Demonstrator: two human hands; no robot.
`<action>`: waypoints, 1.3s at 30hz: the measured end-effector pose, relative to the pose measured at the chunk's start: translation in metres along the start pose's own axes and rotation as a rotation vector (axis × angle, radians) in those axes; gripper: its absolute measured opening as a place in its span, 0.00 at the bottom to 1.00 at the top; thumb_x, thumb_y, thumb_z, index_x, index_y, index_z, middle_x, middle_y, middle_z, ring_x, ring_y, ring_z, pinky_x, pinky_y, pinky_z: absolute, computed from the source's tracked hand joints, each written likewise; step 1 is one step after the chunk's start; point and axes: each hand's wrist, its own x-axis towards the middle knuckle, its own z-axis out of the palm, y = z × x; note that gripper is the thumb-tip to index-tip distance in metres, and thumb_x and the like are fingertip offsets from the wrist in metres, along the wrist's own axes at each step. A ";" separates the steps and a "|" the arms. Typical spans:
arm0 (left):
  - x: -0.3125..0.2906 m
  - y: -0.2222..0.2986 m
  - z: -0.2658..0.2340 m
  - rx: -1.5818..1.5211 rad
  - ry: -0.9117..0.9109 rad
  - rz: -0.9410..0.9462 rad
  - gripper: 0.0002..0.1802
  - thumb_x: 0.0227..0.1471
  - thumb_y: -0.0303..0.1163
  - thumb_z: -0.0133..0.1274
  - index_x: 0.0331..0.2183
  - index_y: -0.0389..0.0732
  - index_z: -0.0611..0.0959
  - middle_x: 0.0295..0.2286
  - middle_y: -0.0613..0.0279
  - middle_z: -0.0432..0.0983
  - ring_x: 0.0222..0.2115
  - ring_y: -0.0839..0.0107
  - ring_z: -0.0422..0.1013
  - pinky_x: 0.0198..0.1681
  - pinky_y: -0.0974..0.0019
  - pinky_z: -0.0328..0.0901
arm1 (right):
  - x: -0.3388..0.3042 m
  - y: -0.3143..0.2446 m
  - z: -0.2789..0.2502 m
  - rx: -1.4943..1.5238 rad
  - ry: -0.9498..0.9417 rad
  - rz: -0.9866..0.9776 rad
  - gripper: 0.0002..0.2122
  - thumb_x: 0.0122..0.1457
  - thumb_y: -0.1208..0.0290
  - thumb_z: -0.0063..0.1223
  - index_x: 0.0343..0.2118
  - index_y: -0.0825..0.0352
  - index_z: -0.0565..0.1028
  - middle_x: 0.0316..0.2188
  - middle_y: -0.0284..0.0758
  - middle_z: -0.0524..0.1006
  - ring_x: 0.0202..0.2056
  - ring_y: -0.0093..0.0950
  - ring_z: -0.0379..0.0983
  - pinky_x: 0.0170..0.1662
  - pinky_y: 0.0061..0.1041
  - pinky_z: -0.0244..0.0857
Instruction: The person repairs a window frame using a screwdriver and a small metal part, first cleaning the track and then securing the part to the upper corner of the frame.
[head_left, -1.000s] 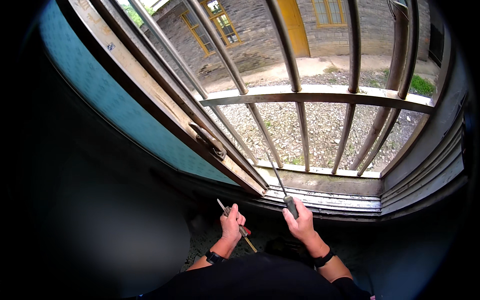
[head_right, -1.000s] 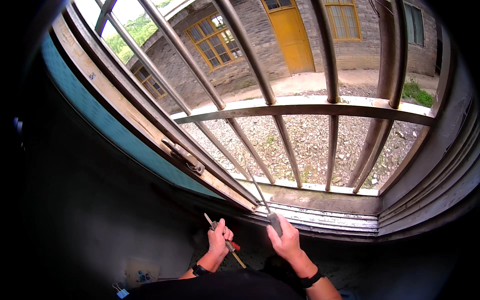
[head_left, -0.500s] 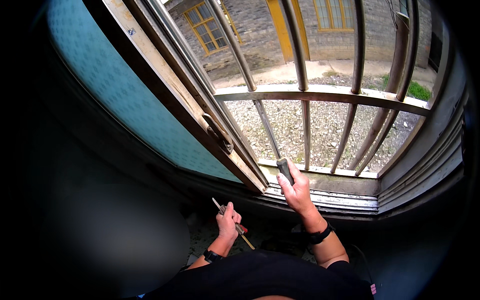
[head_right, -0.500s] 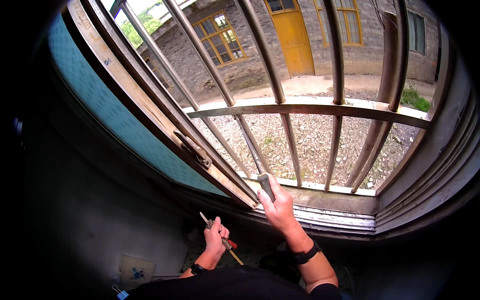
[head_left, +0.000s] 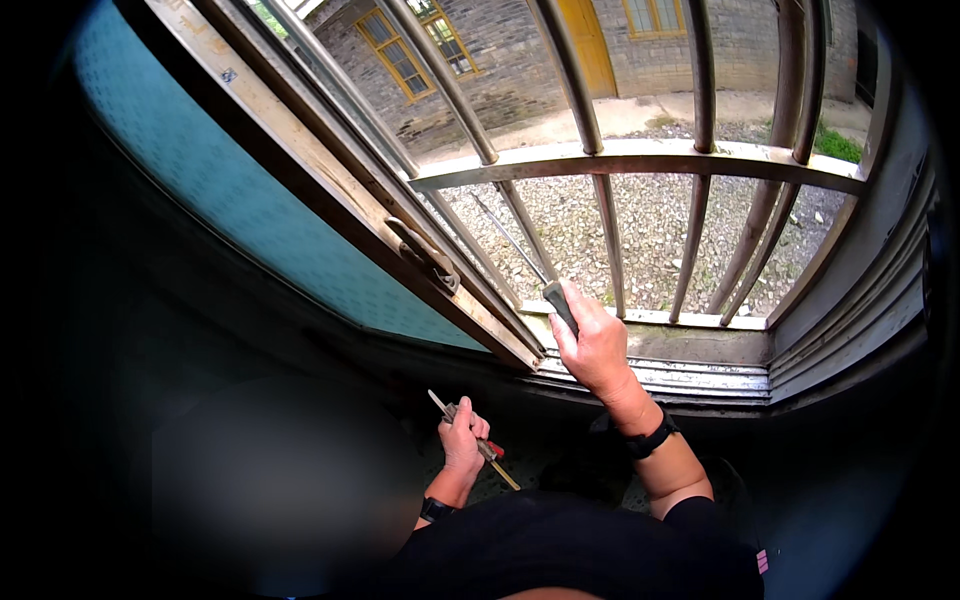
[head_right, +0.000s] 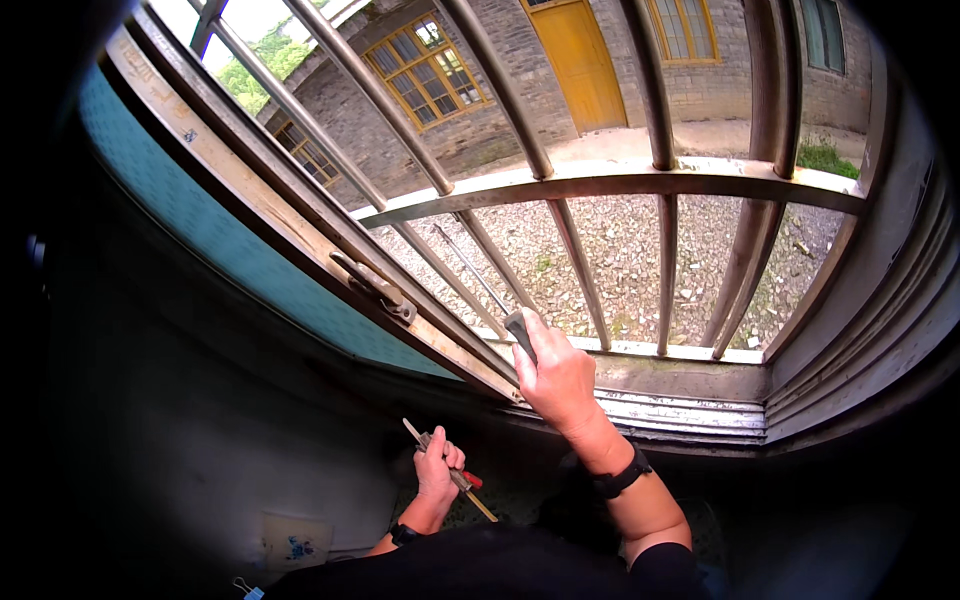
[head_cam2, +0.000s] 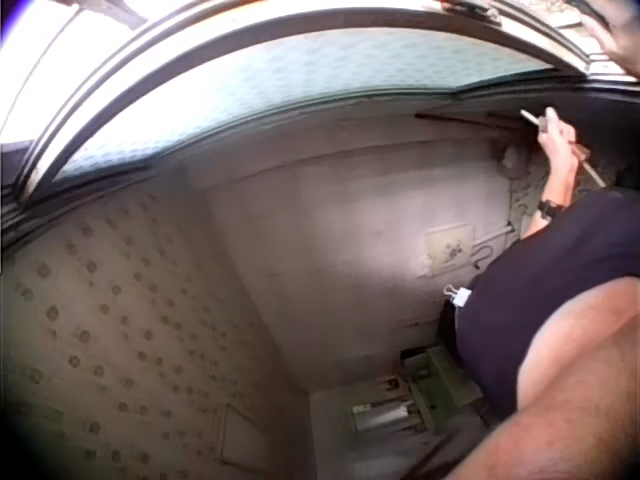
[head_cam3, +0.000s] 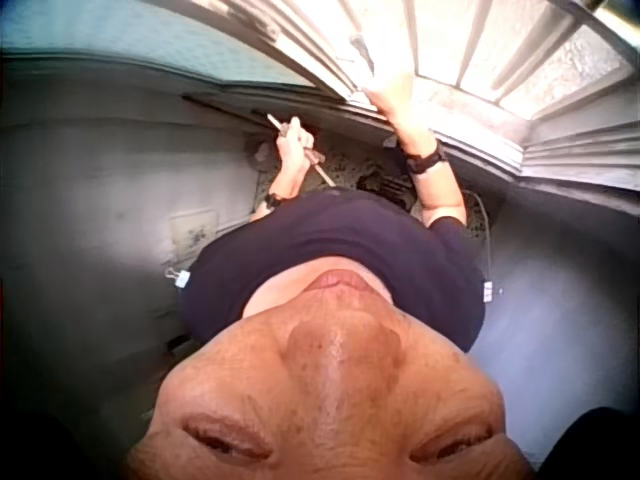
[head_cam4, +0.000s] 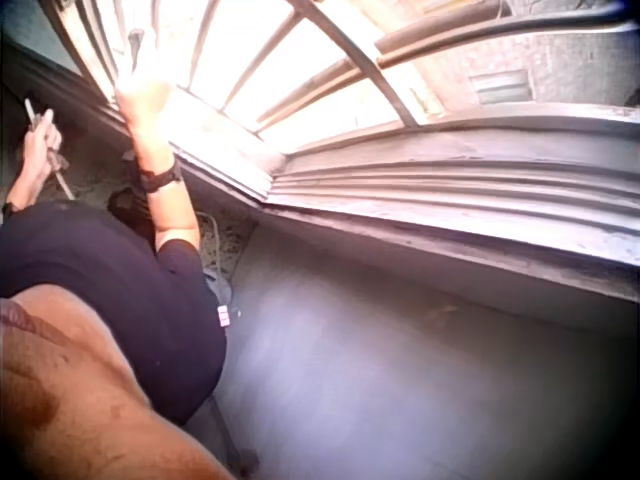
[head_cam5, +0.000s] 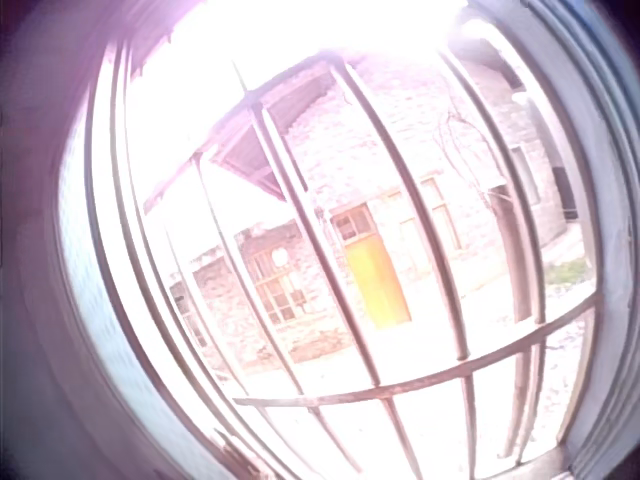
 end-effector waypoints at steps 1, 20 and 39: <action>0.000 0.000 0.001 0.018 0.004 -0.009 0.24 0.55 0.40 0.46 0.11 0.46 0.60 0.08 0.68 0.54 0.10 0.74 0.54 0.14 0.71 0.50 | 0.003 -0.001 -0.001 -0.019 0.021 -0.020 0.21 0.48 0.72 0.55 0.47 0.67 0.69 0.26 0.43 0.74 0.26 0.40 0.72 0.28 0.32 0.66; 0.009 -0.002 0.011 0.213 -0.154 -0.061 0.22 0.56 0.38 0.44 0.14 0.44 0.62 0.09 0.69 0.53 0.10 0.76 0.51 0.16 0.71 0.51 | -0.008 -0.030 0.013 0.535 0.067 0.183 0.23 0.50 0.74 0.48 0.50 0.72 0.61 0.34 0.50 0.73 0.34 0.47 0.72 0.36 0.36 0.67; 0.028 0.001 -0.017 0.074 -0.098 -0.141 0.15 0.54 0.35 0.47 0.20 0.37 0.70 0.10 0.67 0.56 0.10 0.74 0.55 0.15 0.70 0.54 | -0.114 -0.005 -0.013 0.355 -0.055 0.287 0.15 0.41 0.74 0.58 0.33 0.70 0.69 0.23 0.44 0.72 0.26 0.44 0.71 0.29 0.34 0.64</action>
